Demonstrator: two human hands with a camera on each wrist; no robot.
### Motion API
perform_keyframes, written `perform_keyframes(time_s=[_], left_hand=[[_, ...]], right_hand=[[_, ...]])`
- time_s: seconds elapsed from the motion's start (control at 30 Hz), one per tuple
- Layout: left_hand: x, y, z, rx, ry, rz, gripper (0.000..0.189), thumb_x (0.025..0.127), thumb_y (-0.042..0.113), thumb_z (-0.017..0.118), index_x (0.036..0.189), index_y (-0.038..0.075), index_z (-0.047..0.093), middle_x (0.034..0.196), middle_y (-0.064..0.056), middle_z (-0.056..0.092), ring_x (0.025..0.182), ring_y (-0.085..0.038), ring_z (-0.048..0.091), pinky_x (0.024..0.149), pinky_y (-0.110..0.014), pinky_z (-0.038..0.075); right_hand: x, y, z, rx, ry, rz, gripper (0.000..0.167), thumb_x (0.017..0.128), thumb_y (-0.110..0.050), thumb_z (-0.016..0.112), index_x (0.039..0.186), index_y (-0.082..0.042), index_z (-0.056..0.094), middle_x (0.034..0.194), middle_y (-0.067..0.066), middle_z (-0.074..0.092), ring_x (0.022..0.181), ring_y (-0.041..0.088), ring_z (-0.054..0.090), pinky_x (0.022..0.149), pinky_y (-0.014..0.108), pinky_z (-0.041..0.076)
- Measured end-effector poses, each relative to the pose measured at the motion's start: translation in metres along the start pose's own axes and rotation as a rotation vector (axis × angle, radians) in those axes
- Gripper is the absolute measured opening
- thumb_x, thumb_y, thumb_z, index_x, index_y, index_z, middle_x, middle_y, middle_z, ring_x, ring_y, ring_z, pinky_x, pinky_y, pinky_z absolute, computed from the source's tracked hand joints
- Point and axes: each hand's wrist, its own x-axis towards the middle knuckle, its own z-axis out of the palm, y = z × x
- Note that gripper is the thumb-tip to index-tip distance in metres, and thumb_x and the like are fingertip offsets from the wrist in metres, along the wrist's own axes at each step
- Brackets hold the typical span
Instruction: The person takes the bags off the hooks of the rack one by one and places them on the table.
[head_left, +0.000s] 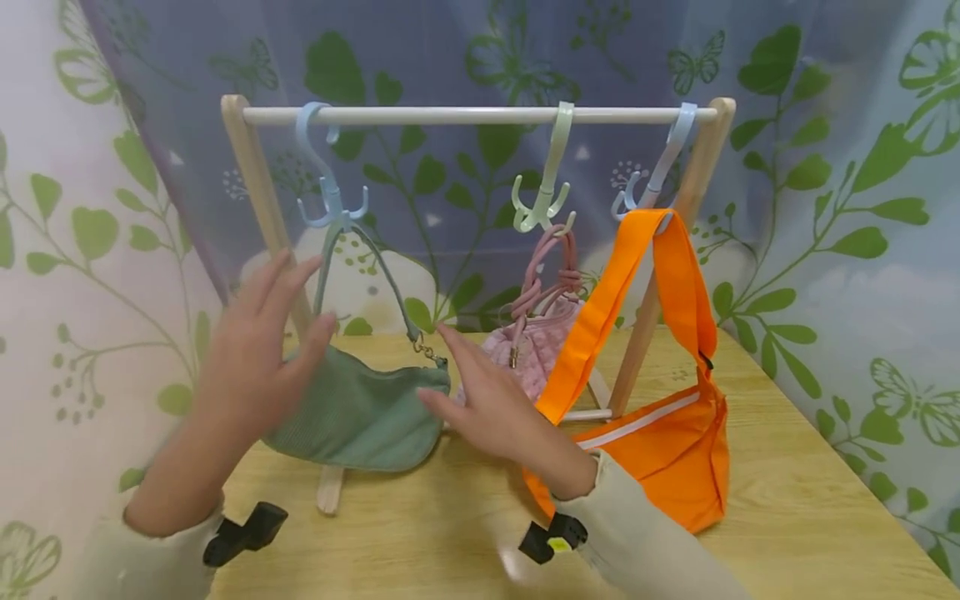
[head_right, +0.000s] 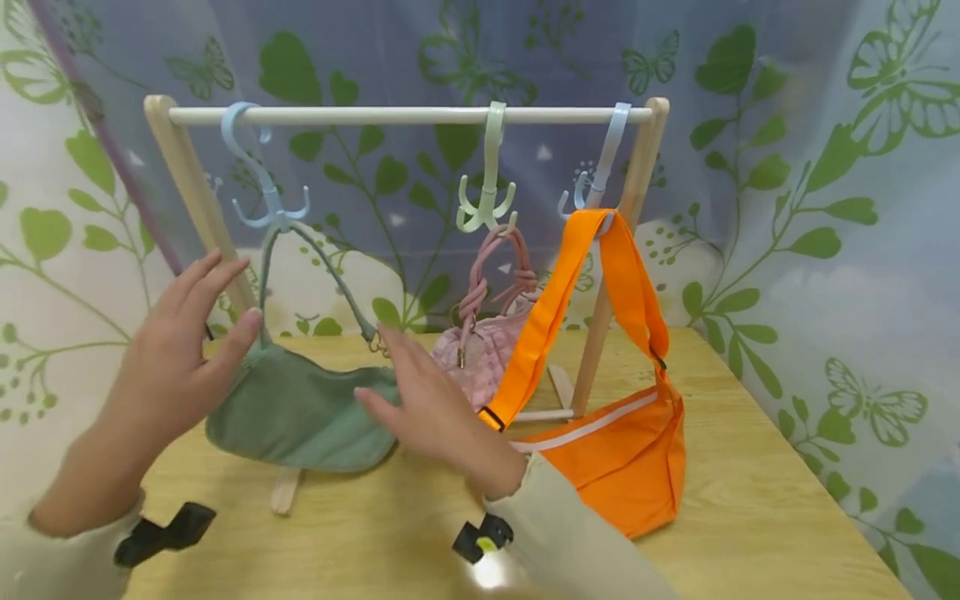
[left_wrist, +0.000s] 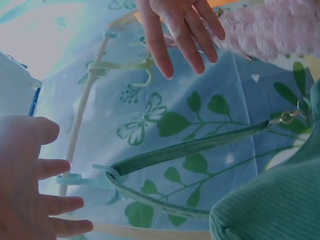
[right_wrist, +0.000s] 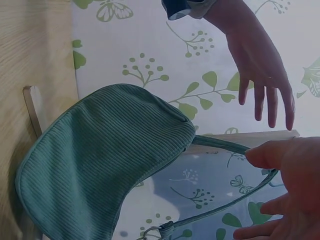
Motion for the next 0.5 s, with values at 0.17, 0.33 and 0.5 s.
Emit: perform_keyframes(time_s=[0.17,0.33,0.5], left_hand=[[0.019,-0.002,0.008,0.024,0.071,0.041,0.049,0.094,0.027,0.054,0.14,0.008,0.05,0.144,-0.023,0.045,0.133,-0.043,0.04,0.107,-0.062,0.03],[0.033,0.0,0.008,0.072,0.157,0.111,0.049,0.094,0.029,0.05,0.135,0.003,0.053,0.14,-0.026,0.048,0.13,-0.045,0.043,0.106,-0.061,0.033],[0.049,-0.001,0.001,0.087,0.224,0.169,0.049,0.093,0.03,0.049,0.133,0.0,0.054,0.139,-0.027,0.048,0.131,-0.046,0.041,0.11,-0.057,0.03]], right_hand=[[0.017,-0.003,-0.005,0.011,0.001,0.018,0.08,0.096,-0.042,0.06,0.157,-0.017,0.015,0.159,0.008,0.025,0.136,0.029,0.04,0.109,0.049,0.037],[0.033,-0.012,-0.007,0.06,-0.021,0.055,0.083,0.095,-0.048,0.058,0.157,-0.018,0.012,0.16,0.007,0.022,0.139,0.028,0.036,0.111,0.046,0.034],[0.044,-0.021,-0.013,0.077,-0.02,0.067,0.082,0.096,-0.047,0.058,0.157,-0.018,0.012,0.158,0.011,0.027,0.138,0.031,0.038,0.111,0.049,0.033]])
